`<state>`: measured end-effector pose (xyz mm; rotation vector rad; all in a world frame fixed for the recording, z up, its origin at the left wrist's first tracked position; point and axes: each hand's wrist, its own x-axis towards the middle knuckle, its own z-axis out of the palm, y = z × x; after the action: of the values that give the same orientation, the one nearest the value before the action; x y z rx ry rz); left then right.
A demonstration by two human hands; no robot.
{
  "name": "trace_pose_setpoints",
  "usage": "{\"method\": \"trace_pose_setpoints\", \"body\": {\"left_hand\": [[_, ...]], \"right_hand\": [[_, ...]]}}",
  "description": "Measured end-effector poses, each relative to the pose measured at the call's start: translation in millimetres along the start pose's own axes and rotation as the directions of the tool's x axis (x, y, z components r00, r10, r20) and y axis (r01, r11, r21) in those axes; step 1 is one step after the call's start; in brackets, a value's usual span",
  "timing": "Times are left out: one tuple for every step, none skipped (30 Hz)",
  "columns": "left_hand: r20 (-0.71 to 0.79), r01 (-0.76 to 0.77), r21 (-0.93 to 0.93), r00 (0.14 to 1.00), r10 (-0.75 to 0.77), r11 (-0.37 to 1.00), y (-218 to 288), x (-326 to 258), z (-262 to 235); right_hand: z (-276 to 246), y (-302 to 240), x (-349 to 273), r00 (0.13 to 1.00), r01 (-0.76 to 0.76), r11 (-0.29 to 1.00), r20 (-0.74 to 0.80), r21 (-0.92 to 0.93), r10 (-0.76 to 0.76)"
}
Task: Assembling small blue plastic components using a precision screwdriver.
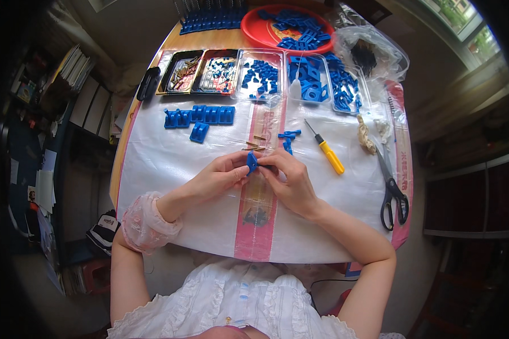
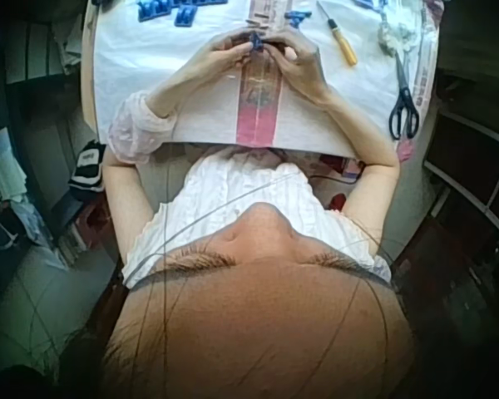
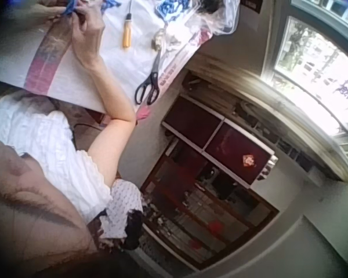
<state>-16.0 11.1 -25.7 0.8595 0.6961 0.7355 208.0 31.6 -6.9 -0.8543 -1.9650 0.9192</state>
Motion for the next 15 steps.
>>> {"method": "trace_pose_setpoints", "body": {"left_hand": [[0.008, -0.009, 0.0, 1.0, 0.009, 1.0, -2.2, 0.2, -0.5], [0.016, -0.018, -0.001, 1.0, 0.018, 1.0, -3.6, 0.2, -0.7], [0.025, -0.024, -0.004, 0.999, 0.024, 1.0, -3.8, 0.5, -0.5], [0.032, -0.03, -0.006, 0.999, 0.03, 1.0, -3.8, 0.6, -0.2], [0.04, -0.036, -0.009, 0.999, 0.037, 0.999, -3.7, 0.6, 0.0], [0.04, -0.036, -0.018, 0.999, 0.037, 0.999, -4.0, 0.8, 0.3], [0.039, -0.036, -0.027, 0.999, 0.037, 0.999, -4.4, 0.9, 0.7], [0.038, -0.036, -0.036, 0.999, 0.038, 0.999, -4.7, 1.2, 0.9], [0.038, -0.042, -0.044, 0.998, 0.044, 0.998, -5.3, 1.0, 0.7], [0.038, -0.048, -0.052, 0.998, 0.05, 0.997, -6.0, 1.0, 0.3], [0.037, -0.054, -0.06, 0.998, 0.056, 0.997, -6.5, 1.0, 0.1], [0.042, -0.053, -0.056, 0.998, 0.055, 0.997, -5.9, 1.0, 0.1], [0.046, -0.051, -0.052, 0.998, 0.053, 0.997, -4.1, 1.1, 0.5], [0.05, -0.049, -0.047, 0.997, 0.052, 0.998, -2.7, 1.0, 1.0], [0.045, -0.045, -0.03, 0.998, 0.046, 0.999, -1.9, 0.6, 1.7]], "right_hand": [[0.0, -2.0, 0.4, 1.0, 0.011, 1.0, 0.006, -0.009, -0.01], [0.0, -3.1, 0.6, 1.0, 0.021, 1.0, 0.012, -0.018, -0.021], [-0.3, -3.1, 0.4, 0.999, 0.033, 0.999, 0.014, -0.022, -0.033], [-0.5, -2.7, 0.1, 0.999, 0.045, 0.999, 0.015, -0.026, -0.045], [-0.5, -2.2, -0.1, 0.998, 0.058, 0.998, 0.017, -0.03, -0.057], [-0.3, -0.8, -0.6, 0.998, 0.062, 0.998, 0.014, -0.025, -0.062], [0.1, 1.0, -0.8, 0.998, 0.066, 0.998, 0.01, -0.021, -0.066], [0.1, 1.9, -0.8, 0.997, 0.071, 0.997, 0.007, -0.017, -0.071], [0.5, 2.0, -0.7, 0.998, 0.056, 0.998, 0.011, -0.006, -0.056], [0.9, 2.1, -0.6, 0.999, 0.042, 0.999, 0.015, 0.004, -0.042], [1.2, 2.3, -0.4, 0.999, 0.027, 1.0, 0.019, 0.014, -0.028], [1.2, 3.5, 0.0, 1.0, 0.012, 0.999, 0.022, 0.04, -0.013], [0.9, 5.6, 0.4, 1.0, -0.004, 0.998, 0.026, 0.066, 0.002], [0.5, 7.7, 0.4, 0.999, -0.02, 0.996, 0.029, 0.092, 0.017], [0.2, 10.3, 0.2, 1.0, -0.004, 0.995, 0.031, 0.096, 0.001]]}}
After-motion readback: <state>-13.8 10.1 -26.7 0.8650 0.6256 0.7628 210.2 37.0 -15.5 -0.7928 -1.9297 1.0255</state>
